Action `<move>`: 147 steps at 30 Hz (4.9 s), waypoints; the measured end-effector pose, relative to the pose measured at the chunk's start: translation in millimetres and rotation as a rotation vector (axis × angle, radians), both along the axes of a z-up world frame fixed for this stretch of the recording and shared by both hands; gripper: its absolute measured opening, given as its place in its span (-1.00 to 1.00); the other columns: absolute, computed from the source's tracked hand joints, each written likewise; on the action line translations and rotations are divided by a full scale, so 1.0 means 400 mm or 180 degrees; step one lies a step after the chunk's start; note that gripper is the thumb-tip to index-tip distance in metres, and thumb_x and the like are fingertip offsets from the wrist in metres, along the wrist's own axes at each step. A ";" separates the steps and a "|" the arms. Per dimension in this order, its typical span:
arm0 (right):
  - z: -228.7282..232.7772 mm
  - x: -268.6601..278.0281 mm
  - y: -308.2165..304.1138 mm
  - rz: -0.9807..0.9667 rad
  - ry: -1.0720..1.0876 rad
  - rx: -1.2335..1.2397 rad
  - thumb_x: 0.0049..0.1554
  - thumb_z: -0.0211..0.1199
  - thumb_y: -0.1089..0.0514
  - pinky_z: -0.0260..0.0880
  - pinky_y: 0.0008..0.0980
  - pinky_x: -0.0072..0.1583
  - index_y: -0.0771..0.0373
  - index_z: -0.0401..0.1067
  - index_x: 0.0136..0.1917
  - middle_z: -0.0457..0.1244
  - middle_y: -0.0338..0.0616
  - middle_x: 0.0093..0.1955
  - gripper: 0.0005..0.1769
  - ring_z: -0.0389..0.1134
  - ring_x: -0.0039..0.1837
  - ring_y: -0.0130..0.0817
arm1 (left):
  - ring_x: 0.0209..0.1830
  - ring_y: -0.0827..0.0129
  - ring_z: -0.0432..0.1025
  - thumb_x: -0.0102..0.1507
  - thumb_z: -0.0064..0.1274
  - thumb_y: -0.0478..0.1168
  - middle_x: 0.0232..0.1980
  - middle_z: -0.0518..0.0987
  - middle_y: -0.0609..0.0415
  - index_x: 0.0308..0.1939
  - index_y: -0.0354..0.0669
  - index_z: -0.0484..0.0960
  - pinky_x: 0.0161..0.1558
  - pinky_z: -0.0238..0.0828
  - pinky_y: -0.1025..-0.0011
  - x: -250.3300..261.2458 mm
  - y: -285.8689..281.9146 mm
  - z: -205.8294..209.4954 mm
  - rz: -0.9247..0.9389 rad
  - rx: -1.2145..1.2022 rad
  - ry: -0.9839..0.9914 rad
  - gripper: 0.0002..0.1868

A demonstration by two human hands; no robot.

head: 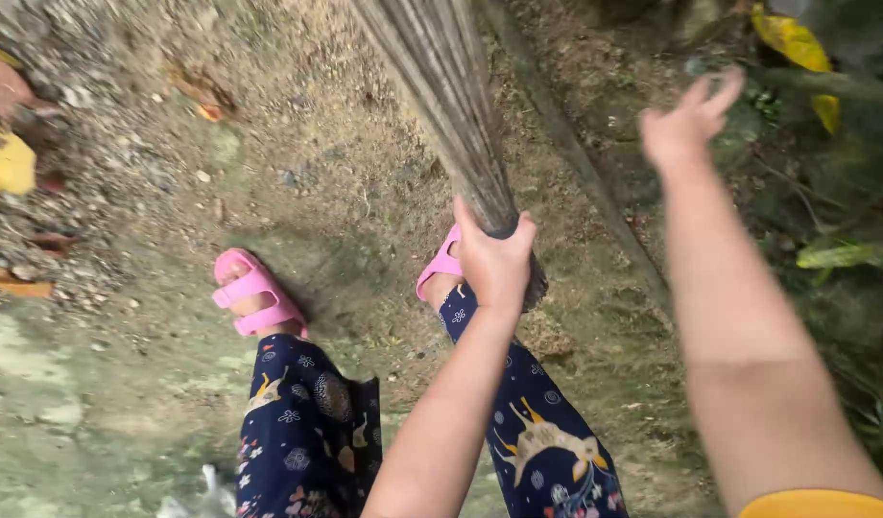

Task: Sweeping leaves and debris on the ground outdoors using a stick broom.

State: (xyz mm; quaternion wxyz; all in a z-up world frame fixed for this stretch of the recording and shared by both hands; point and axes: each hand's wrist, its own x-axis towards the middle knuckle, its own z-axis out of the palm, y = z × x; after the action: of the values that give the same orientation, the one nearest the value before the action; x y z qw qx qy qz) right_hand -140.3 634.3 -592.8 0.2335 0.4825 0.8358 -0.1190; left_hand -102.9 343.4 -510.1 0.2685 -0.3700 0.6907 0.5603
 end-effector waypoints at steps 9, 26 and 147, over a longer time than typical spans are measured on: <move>-0.092 0.050 0.404 0.0170 -0.0371 0.0147 0.14 0.11 0.25 0.06 -0.24 0.38 0.50 -0.46 0.59 -0.42 0.20 0.67 0.00 0.11 0.48 -0.01 | 0.11 -0.03 0.53 0.04 0.36 -0.11 0.12 0.59 -0.32 0.48 -0.38 0.22 0.15 0.45 0.26 0.111 0.075 -0.129 -0.0331 -0.0399 0.0185 0.01; 0.328 -0.218 -0.827 0.1367 0.1812 -0.2068 0.19 0.12 0.41 0.33 -0.31 0.28 0.30 0.06 0.63 -0.36 0.02 0.77 -0.24 0.16 0.45 -0.07 | -0.08 0.21 0.63 0.01 0.30 -0.13 -0.07 0.71 -0.14 0.42 -0.17 0.31 0.03 0.51 0.29 0.123 -0.434 0.325 0.0290 -0.0321 -0.0382 -0.10; 1.051 -1.254 -0.958 0.0524 0.0322 -0.3473 -0.13 0.41 0.01 0.31 -0.22 0.25 0.14 0.15 0.50 0.31 -0.01 0.24 -0.04 0.32 0.23 -0.19 | 0.03 0.14 0.63 0.22 0.09 0.11 -0.01 0.73 -0.05 0.35 0.03 0.49 0.12 0.48 0.26 -0.487 -1.314 0.840 -0.0614 -0.0799 -0.0368 -0.37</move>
State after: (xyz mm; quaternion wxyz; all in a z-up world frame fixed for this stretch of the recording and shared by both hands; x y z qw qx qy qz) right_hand -641.8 251.1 -172.4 0.4178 0.2184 0.6980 -0.5391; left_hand -297.7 -182.4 -174.1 0.3120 -0.3642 0.7710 0.4190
